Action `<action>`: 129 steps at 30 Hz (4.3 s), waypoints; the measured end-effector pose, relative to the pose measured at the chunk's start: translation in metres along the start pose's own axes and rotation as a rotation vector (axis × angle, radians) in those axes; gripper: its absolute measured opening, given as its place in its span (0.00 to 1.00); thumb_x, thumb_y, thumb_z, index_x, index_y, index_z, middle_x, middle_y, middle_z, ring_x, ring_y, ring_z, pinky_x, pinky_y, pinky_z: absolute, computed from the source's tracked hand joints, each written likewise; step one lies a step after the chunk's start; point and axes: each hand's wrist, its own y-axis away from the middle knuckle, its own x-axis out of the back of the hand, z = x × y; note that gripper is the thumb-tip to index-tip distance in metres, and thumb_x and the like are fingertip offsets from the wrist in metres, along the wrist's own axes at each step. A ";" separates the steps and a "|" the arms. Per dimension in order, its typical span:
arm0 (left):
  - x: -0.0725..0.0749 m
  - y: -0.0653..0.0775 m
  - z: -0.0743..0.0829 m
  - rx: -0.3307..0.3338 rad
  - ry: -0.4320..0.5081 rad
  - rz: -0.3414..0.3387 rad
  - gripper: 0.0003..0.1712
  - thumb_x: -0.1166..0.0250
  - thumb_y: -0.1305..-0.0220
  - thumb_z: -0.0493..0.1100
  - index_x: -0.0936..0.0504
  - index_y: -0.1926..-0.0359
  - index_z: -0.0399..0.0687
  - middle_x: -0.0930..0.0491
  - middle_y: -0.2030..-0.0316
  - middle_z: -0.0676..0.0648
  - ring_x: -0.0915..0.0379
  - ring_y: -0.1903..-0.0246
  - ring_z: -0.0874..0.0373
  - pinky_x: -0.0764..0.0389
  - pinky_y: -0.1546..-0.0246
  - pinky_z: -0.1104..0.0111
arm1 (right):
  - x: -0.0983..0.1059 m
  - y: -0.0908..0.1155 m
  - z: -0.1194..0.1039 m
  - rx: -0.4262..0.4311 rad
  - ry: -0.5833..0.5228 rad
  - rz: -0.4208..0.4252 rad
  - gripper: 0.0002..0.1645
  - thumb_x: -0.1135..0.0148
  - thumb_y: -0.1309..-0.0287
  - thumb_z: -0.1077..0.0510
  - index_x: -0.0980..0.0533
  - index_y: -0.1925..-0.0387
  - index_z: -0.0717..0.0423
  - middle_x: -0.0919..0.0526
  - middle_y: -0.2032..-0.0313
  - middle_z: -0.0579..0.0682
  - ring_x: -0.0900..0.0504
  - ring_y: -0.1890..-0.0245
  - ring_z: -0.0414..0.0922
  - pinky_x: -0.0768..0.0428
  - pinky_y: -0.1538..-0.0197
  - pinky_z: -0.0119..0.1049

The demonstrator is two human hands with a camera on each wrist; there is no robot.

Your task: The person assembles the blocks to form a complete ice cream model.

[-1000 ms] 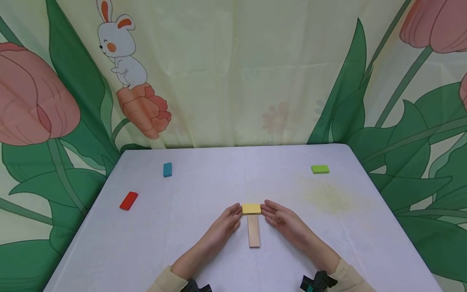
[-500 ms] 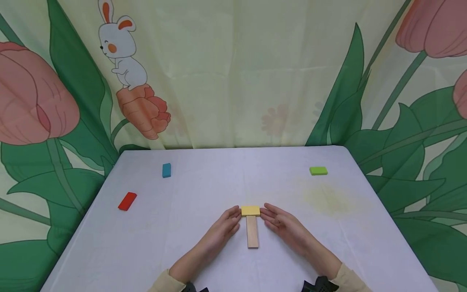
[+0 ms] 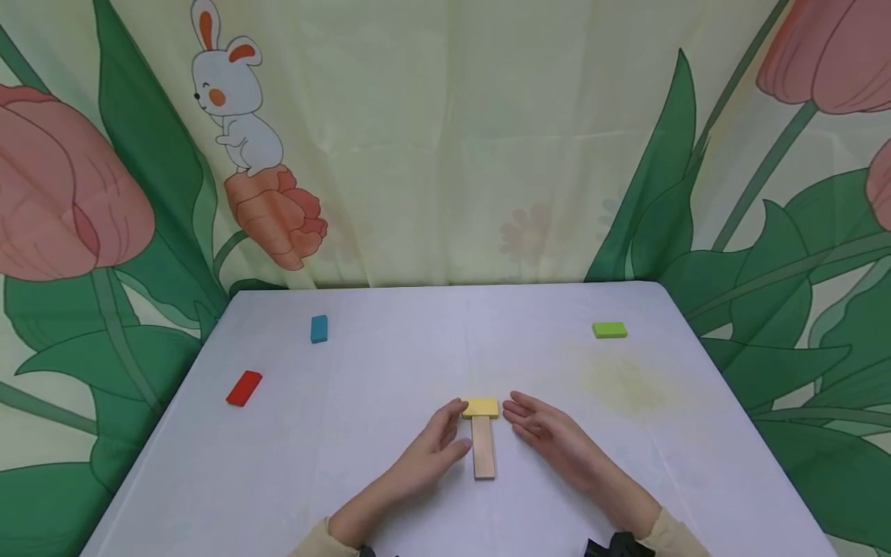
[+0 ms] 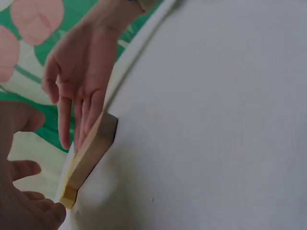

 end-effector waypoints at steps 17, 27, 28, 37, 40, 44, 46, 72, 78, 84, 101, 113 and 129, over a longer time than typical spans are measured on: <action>0.005 -0.004 -0.002 -0.409 -0.926 -0.121 0.57 0.26 0.43 0.62 0.42 0.22 0.45 0.46 0.20 0.39 0.53 0.19 0.46 0.42 0.21 0.55 | 0.065 0.008 -0.016 0.231 0.915 0.297 0.33 0.47 0.24 0.59 0.39 0.24 0.65 0.37 0.24 0.66 0.39 0.24 0.65 0.36 0.25 0.61; 0.002 -0.004 -0.002 -0.419 -1.013 -0.113 0.46 0.29 0.41 0.62 0.32 0.27 0.47 0.40 0.23 0.40 0.47 0.21 0.46 0.41 0.21 0.57 | 0.125 -0.013 -0.053 0.199 1.111 0.364 0.35 0.49 0.25 0.57 0.42 0.24 0.71 0.42 0.25 0.72 0.45 0.24 0.72 0.41 0.26 0.70; 0.002 -0.005 -0.002 -0.426 -1.017 -0.111 0.46 0.30 0.41 0.62 0.32 0.28 0.47 0.40 0.23 0.40 0.47 0.21 0.46 0.41 0.21 0.57 | 0.130 -0.015 -0.055 0.194 1.112 0.371 0.35 0.49 0.25 0.56 0.42 0.25 0.72 0.42 0.25 0.73 0.45 0.24 0.72 0.41 0.26 0.70; 0.001 -0.010 0.001 -0.435 -1.080 -0.078 0.41 0.31 0.39 0.60 0.30 0.29 0.49 0.35 0.26 0.42 0.42 0.23 0.48 0.40 0.21 0.59 | 0.160 -0.037 -0.067 0.097 1.161 0.422 0.39 0.53 0.26 0.56 0.47 0.24 0.77 0.50 0.24 0.76 0.48 0.25 0.75 0.44 0.26 0.72; 0.002 -0.010 0.004 -0.432 -1.083 -0.079 0.40 0.31 0.39 0.60 0.28 0.30 0.49 0.34 0.27 0.42 0.40 0.24 0.48 0.39 0.22 0.59 | 0.160 -0.042 -0.068 0.048 1.183 0.420 0.40 0.54 0.26 0.55 0.48 0.24 0.76 0.52 0.24 0.77 0.49 0.25 0.76 0.45 0.26 0.72; 0.002 -0.009 0.004 -0.425 -1.085 -0.090 0.39 0.32 0.37 0.60 0.28 0.30 0.49 0.33 0.27 0.43 0.40 0.24 0.49 0.39 0.22 0.60 | 0.159 -0.043 -0.070 0.014 1.228 0.447 0.39 0.56 0.28 0.56 0.46 0.26 0.79 0.51 0.25 0.79 0.48 0.26 0.77 0.43 0.26 0.71; 0.002 -0.009 0.004 -0.424 -1.089 -0.093 0.39 0.32 0.37 0.60 0.28 0.29 0.50 0.33 0.27 0.43 0.39 0.24 0.50 0.37 0.23 0.61 | 0.159 -0.042 -0.071 0.005 1.247 0.453 0.38 0.56 0.29 0.56 0.44 0.28 0.81 0.50 0.26 0.80 0.47 0.27 0.77 0.42 0.26 0.71; -0.001 -0.009 0.006 -0.437 -1.156 -0.080 0.40 0.33 0.36 0.60 0.27 0.28 0.47 0.30 0.29 0.46 0.35 0.26 0.50 0.32 0.26 0.64 | 0.132 -0.048 -0.057 0.032 1.350 0.452 0.33 0.52 0.30 0.60 0.36 0.30 0.79 0.41 0.27 0.77 0.41 0.27 0.74 0.39 0.26 0.68; -0.001 -0.008 0.006 -0.435 -1.159 -0.077 0.40 0.33 0.36 0.60 0.27 0.28 0.47 0.29 0.29 0.46 0.35 0.26 0.51 0.32 0.26 0.64 | 0.121 -0.051 -0.051 0.049 1.364 0.454 0.34 0.52 0.31 0.61 0.37 0.29 0.77 0.41 0.27 0.76 0.41 0.26 0.73 0.39 0.25 0.67; -0.001 -0.007 0.005 -0.447 -1.164 -0.071 0.40 0.32 0.36 0.60 0.26 0.29 0.47 0.29 0.30 0.46 0.35 0.26 0.50 0.33 0.25 0.63 | 0.109 -0.053 -0.049 0.073 1.373 0.441 0.33 0.51 0.32 0.62 0.36 0.30 0.77 0.40 0.27 0.76 0.40 0.26 0.72 0.38 0.25 0.65; -0.002 -0.006 0.007 -0.427 -1.158 -0.063 0.40 0.32 0.36 0.59 0.27 0.28 0.47 0.29 0.29 0.45 0.35 0.26 0.50 0.34 0.24 0.63 | 0.078 -0.052 -0.042 0.133 1.331 0.440 0.34 0.52 0.35 0.64 0.36 0.30 0.78 0.40 0.27 0.76 0.40 0.26 0.72 0.38 0.25 0.65; -0.002 -0.006 0.006 -0.428 -1.151 -0.053 0.39 0.32 0.36 0.58 0.26 0.28 0.46 0.28 0.29 0.45 0.35 0.27 0.50 0.33 0.25 0.62 | 0.058 -0.053 -0.034 0.128 1.298 0.409 0.34 0.53 0.35 0.67 0.37 0.29 0.76 0.40 0.26 0.74 0.41 0.25 0.70 0.39 0.24 0.63; -0.002 -0.007 0.004 -0.385 -1.165 -0.075 0.39 0.35 0.34 0.60 0.28 0.27 0.49 0.30 0.28 0.47 0.37 0.25 0.51 0.30 0.27 0.59 | 0.033 -0.048 -0.028 0.164 1.334 0.337 0.32 0.56 0.33 0.71 0.32 0.29 0.67 0.36 0.25 0.68 0.37 0.25 0.67 0.34 0.26 0.63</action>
